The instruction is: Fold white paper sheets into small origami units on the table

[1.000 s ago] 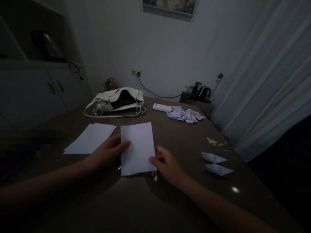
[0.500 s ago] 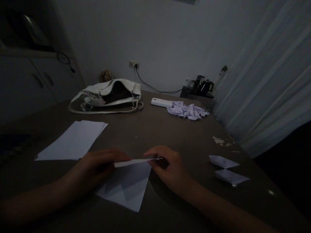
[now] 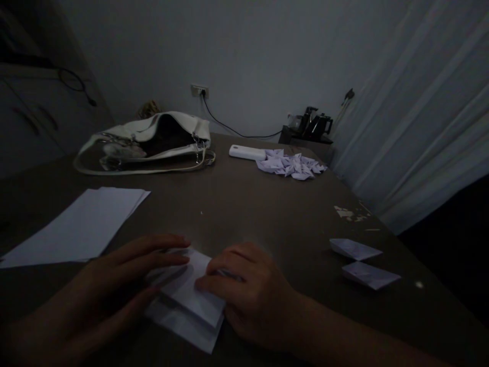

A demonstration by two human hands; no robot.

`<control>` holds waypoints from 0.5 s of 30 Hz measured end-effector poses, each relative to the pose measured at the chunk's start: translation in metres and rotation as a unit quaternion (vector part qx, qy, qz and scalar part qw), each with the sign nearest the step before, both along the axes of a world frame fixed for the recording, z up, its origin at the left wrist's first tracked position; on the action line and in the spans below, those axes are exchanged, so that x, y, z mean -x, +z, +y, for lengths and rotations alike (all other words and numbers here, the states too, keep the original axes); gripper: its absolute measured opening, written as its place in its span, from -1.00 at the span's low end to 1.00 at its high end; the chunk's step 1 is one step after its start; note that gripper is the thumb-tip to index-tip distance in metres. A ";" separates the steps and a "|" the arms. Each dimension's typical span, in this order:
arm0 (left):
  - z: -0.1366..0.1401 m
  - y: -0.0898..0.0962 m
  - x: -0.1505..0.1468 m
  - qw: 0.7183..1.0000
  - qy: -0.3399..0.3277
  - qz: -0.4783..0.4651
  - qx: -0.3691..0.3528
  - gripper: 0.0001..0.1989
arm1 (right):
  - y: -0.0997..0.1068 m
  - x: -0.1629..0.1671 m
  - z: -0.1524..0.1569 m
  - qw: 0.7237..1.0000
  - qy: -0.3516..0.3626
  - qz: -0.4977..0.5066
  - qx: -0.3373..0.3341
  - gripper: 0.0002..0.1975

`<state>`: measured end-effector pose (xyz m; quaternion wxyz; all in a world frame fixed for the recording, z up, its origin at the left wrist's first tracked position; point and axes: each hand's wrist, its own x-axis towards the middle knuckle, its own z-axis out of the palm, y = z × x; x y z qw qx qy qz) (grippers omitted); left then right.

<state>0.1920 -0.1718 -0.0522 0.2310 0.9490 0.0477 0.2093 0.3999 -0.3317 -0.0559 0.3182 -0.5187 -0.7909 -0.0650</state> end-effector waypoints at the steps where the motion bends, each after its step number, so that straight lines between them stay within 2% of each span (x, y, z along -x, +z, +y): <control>1: -0.001 -0.001 0.001 1.000 -0.007 0.010 -0.006 -0.49 | 0.001 0.001 0.000 1.000 0.009 -0.001 0.008 -0.65; 3: -0.003 -0.004 0.002 0.999 -0.025 0.027 -0.012 -0.28 | 0.003 0.002 -0.001 0.999 0.024 -0.003 0.024 -0.62; 5: -0.003 -0.006 0.001 0.999 -0.036 0.038 -0.012 -0.19 | 0.006 0.002 -0.002 0.999 0.030 0.001 0.044 -0.60; 10: -0.003 -0.006 -0.007 0.999 -0.031 0.020 -0.027 -0.49 | 0.015 0.001 -0.005 0.997 0.036 0.007 0.069 -0.56; 15: -0.003 -0.007 -0.009 0.997 -0.024 -0.014 -0.076 -0.58 | 0.016 0.001 -0.005 0.997 0.040 0.033 0.062 -0.61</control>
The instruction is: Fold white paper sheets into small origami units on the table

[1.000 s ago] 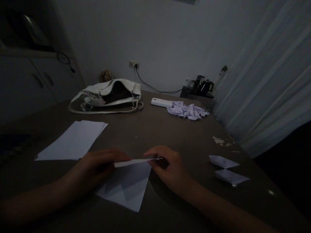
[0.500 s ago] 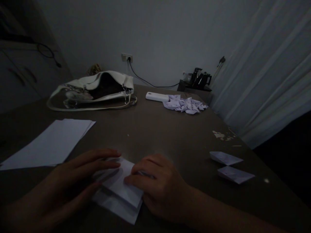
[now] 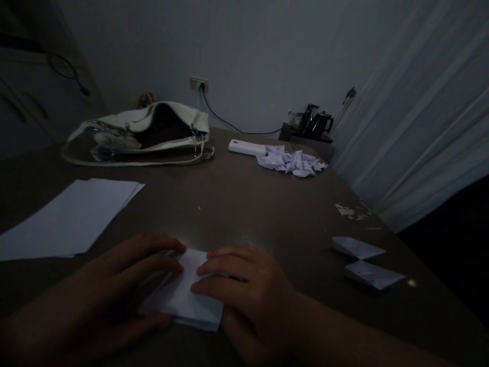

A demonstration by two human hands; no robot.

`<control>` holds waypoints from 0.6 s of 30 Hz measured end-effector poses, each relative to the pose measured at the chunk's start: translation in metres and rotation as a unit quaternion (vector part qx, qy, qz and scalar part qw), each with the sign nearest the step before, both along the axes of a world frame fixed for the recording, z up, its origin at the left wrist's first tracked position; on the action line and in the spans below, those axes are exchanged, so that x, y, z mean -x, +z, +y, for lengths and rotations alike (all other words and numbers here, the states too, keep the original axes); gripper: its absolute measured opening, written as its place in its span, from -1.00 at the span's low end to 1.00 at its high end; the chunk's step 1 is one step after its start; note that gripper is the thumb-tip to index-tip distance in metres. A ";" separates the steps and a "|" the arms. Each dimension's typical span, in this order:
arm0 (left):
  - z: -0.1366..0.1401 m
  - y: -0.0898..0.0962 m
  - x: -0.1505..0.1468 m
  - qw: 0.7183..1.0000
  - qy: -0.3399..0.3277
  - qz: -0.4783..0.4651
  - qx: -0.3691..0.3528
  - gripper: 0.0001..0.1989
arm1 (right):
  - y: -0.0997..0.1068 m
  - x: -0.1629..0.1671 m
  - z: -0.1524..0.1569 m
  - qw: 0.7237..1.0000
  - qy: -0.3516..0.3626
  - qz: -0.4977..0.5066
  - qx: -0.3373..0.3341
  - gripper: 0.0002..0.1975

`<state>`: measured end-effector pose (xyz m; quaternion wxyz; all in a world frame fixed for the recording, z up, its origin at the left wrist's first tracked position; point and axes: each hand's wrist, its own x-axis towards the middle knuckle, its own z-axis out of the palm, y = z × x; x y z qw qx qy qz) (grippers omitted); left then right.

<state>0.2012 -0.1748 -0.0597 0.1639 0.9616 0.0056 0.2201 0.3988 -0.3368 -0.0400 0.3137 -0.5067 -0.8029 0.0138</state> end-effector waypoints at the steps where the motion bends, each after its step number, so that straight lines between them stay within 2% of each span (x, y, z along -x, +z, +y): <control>1: 0.000 0.000 0.001 1.000 -0.004 -0.001 -0.004 -0.59 | -0.001 0.001 0.000 1.000 -0.008 0.004 -0.003 -0.65; 4: -0.001 0.001 0.002 1.000 -0.010 0.012 -0.002 -0.58 | -0.006 0.002 0.002 0.999 -0.028 0.014 -0.011 -0.74; 11: -0.003 -0.001 0.004 1.000 0.014 0.012 -0.001 -0.52 | -0.007 0.001 0.004 0.999 0.006 0.041 -0.008 -0.78; 18: -0.006 -0.004 0.005 1.000 0.007 0.006 -0.016 -0.58 | -0.006 0.002 0.004 0.999 -0.013 0.029 0.043 -0.82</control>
